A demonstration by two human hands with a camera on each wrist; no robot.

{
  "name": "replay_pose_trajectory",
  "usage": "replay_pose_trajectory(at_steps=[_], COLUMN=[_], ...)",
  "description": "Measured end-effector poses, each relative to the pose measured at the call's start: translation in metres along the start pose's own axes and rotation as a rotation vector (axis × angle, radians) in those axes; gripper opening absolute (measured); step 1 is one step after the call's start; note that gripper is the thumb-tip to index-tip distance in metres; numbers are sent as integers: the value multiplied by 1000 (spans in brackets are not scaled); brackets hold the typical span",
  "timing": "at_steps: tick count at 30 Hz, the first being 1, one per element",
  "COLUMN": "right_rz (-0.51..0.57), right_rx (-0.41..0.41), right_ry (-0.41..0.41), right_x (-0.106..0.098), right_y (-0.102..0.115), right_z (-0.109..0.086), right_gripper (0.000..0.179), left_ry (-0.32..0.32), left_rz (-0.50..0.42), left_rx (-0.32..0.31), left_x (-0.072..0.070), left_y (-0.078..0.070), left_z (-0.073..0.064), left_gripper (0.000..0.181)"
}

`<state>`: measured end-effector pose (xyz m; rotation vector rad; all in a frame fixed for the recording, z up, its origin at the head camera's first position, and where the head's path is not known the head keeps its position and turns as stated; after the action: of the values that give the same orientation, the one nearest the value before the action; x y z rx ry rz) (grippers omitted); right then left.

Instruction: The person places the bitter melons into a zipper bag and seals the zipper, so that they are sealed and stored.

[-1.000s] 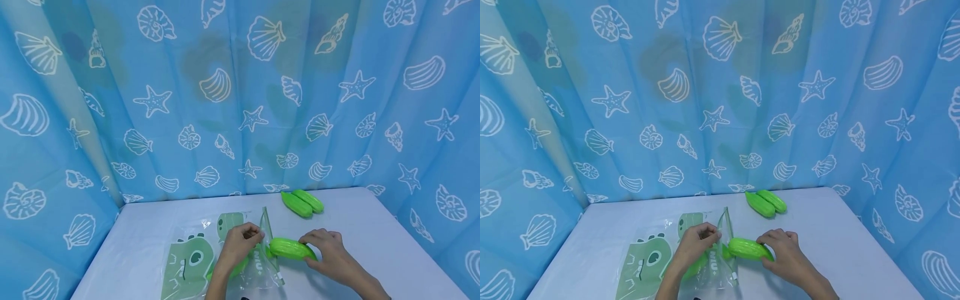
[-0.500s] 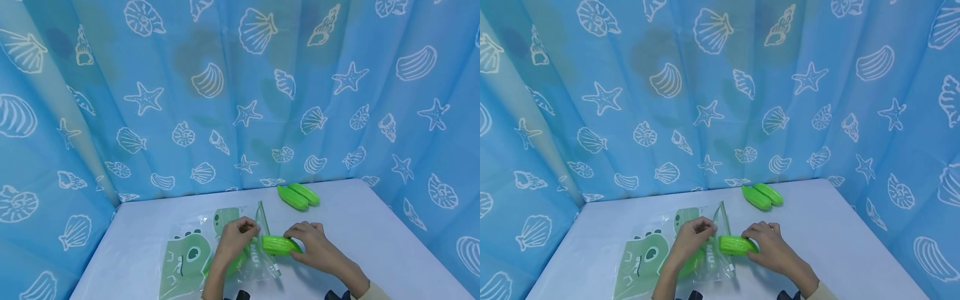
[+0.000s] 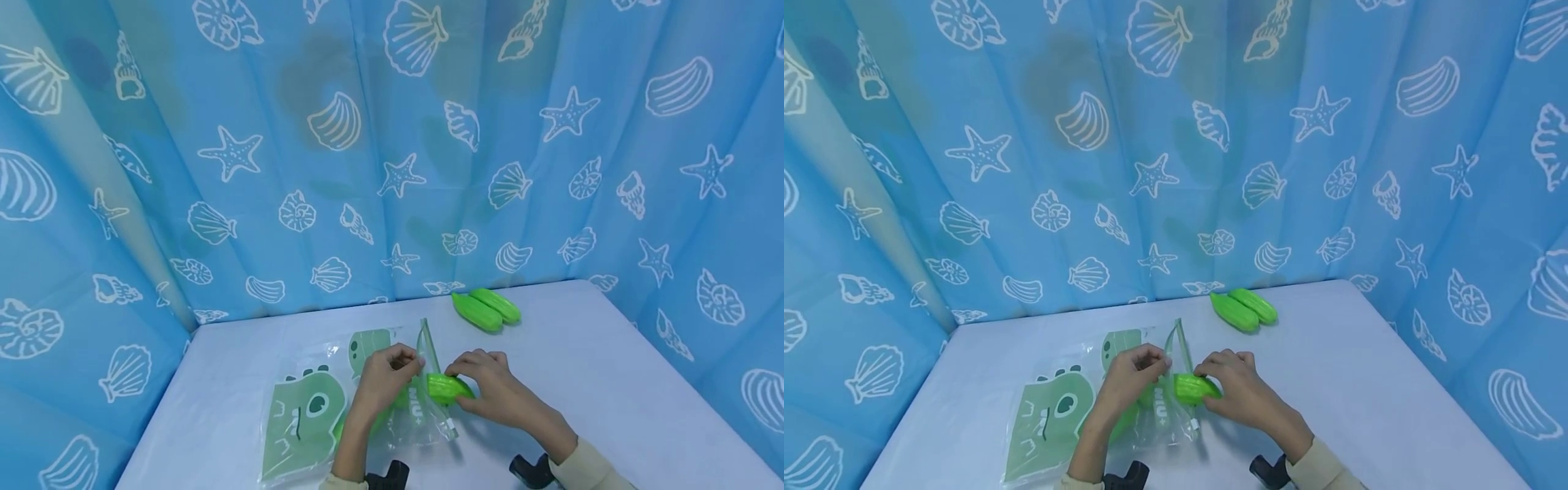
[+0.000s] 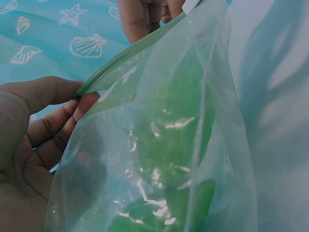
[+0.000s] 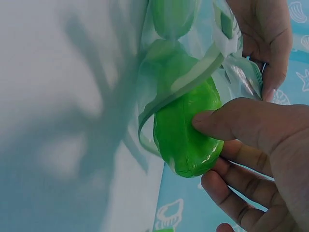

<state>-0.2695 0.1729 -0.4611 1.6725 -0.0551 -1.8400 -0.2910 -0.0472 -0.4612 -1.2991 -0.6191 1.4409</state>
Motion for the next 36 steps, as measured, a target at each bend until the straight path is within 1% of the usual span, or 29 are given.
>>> replay_pose_trajectory(at_steps=[7, 11, 19, 26, 28, 30, 32, 36], right_rz=[18, 42, 94, 142, 165, 179, 175, 92], right_rx=[-17, -32, 0, -35, -29, -11, 18, 95], right_ry=[11, 25, 95, 128, 132, 110, 58, -114], right_x=[4, 7, 14, 21, 22, 20, 16, 7], right_y=[3, 4, 4, 2, 0, -3, -9, -26], right_z=[7, 10, 15, 18, 19, 20, 21, 23], right_gripper=[33, 34, 36, 36, 37, 36, 36, 34], left_ry=[2, 6, 9, 12, 9, 7, 5, 8], left_rz=[10, 10, 17, 2, 2, 1, 0, -7], left_rx=[22, 22, 17, 9, 7, 6, 4, 1], left_x=[3, 4, 7, 3, 2, 1, 1, 3], left_y=[-2, -3, -3, -3, -3, -2, -1, 0], left_z=[4, 5, 2, -1, -2, -2, -1, -1], left_gripper=[13, 13, 12, 12, 12, 13, 13, 14])
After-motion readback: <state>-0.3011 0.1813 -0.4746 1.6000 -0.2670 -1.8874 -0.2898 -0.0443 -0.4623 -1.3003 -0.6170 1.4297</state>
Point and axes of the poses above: each hand's wrist, its own z-axis towards the middle knuckle, its own x-axis out of the palm, y = z × x, the point moved 1 cm from there along z, towards the middle knuckle, and after that the axes turned 7 degrees about x, right-handed, at the moved point
